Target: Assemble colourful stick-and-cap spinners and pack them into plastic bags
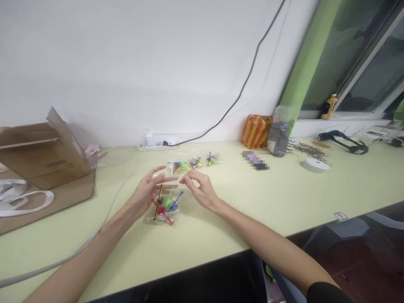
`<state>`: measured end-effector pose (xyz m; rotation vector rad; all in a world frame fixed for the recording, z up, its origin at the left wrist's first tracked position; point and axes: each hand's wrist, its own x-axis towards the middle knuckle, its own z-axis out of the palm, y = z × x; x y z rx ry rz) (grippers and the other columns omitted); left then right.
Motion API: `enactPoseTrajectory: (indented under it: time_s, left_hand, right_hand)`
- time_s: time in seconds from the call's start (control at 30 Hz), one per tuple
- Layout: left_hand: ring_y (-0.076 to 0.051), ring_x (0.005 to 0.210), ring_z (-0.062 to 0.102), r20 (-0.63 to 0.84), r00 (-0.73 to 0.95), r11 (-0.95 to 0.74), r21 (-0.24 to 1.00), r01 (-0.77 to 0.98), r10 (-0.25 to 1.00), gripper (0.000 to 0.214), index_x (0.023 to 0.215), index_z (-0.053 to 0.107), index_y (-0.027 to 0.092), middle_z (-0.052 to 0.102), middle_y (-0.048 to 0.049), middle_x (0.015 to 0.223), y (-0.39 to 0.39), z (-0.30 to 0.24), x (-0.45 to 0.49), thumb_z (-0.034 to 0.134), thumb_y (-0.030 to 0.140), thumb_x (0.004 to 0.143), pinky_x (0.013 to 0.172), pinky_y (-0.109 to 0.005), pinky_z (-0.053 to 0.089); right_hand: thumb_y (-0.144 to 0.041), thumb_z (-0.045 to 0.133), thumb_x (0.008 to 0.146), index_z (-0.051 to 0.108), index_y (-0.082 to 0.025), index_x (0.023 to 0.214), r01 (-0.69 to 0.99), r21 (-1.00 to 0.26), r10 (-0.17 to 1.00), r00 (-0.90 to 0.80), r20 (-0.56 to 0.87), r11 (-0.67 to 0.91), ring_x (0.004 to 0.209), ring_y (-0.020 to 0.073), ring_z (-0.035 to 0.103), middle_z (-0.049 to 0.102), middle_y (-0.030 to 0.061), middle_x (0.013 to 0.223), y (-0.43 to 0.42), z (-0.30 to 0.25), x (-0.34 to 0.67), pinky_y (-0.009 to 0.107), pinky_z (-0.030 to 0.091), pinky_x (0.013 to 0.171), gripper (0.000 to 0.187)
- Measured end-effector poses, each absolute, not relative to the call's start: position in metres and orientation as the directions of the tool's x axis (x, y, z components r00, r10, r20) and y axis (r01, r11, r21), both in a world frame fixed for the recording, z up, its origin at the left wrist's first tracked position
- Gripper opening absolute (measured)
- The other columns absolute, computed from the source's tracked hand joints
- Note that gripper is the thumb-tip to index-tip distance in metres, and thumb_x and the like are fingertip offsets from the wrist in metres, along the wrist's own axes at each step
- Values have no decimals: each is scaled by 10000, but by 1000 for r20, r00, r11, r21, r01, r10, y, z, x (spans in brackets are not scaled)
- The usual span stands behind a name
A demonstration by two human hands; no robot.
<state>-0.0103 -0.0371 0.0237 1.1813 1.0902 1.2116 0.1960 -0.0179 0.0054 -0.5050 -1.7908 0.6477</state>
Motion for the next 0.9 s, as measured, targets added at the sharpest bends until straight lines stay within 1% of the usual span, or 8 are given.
enactPoseTrajectory:
  time_s: [0.07,0.17,0.27,0.33,0.47,0.6,0.7,0.9]
  left_hand:
    - [-311,943,752,-5,96,9,999,-40,995,714,1322,536,236,767,-131,1093,-37,22,-10,809,513,724,793,-403,600]
    - [-321,952,747,44,89,-50,996,67,995,618,1184,655,182,777,-138,1035,-37,18,-11,822,527,700,760,-352,596]
    - [-312,955,748,97,77,-100,994,42,992,530,1111,649,187,782,-126,984,-37,17,-9,804,519,729,770,-345,590]
    - [-300,938,752,90,66,-90,996,-4,994,499,1101,609,209,781,-105,965,-39,17,-8,805,491,739,727,-328,587]
    - [-272,854,757,10,-13,-11,995,-100,1000,448,1016,606,207,766,-76,903,-35,15,-12,837,429,702,611,-276,564]
    - [-247,829,741,-10,-124,-5,992,-123,992,422,930,656,170,745,-86,905,-17,11,-31,869,389,639,604,-274,565]
    - [-203,805,717,23,-189,-39,996,-80,982,404,915,660,163,737,-99,975,5,9,-49,860,381,640,600,-258,554]
    - [-167,638,644,93,-305,-72,994,79,948,378,890,661,147,692,-63,823,59,6,-83,821,335,604,544,-284,521]
  right_hand:
    - [-387,428,1041,649,-189,799,24,-675,654,-276,705,738,805,180,614,654,46,810,-19,3,193,304,468,790,382]
    - [-452,498,1012,612,-195,894,-33,-774,751,-218,623,632,770,174,606,637,30,831,-16,-5,190,293,473,733,305]
    - [-502,648,912,539,-210,1090,-158,-888,862,-218,458,432,668,157,595,622,1,830,-10,-15,186,264,470,621,359]
    - [-539,641,898,573,-187,1009,-189,-918,872,-294,392,349,587,145,557,599,-9,726,-8,-19,184,256,444,573,375]
    - [-567,544,922,609,-165,750,-196,-920,866,-316,387,340,552,143,516,562,13,622,-7,-20,183,260,406,542,442]
    - [-432,554,904,618,-168,950,-197,-920,871,-302,387,340,606,148,542,586,9,724,-9,-18,185,258,421,565,275]
    - [-305,503,882,610,-177,969,-152,-918,864,-311,396,366,637,150,538,568,1,740,-10,-21,183,259,423,585,188]
    - [-236,475,836,584,-198,1016,-123,-918,865,-308,396,377,647,151,517,539,-16,761,-15,-23,177,258,411,579,213]
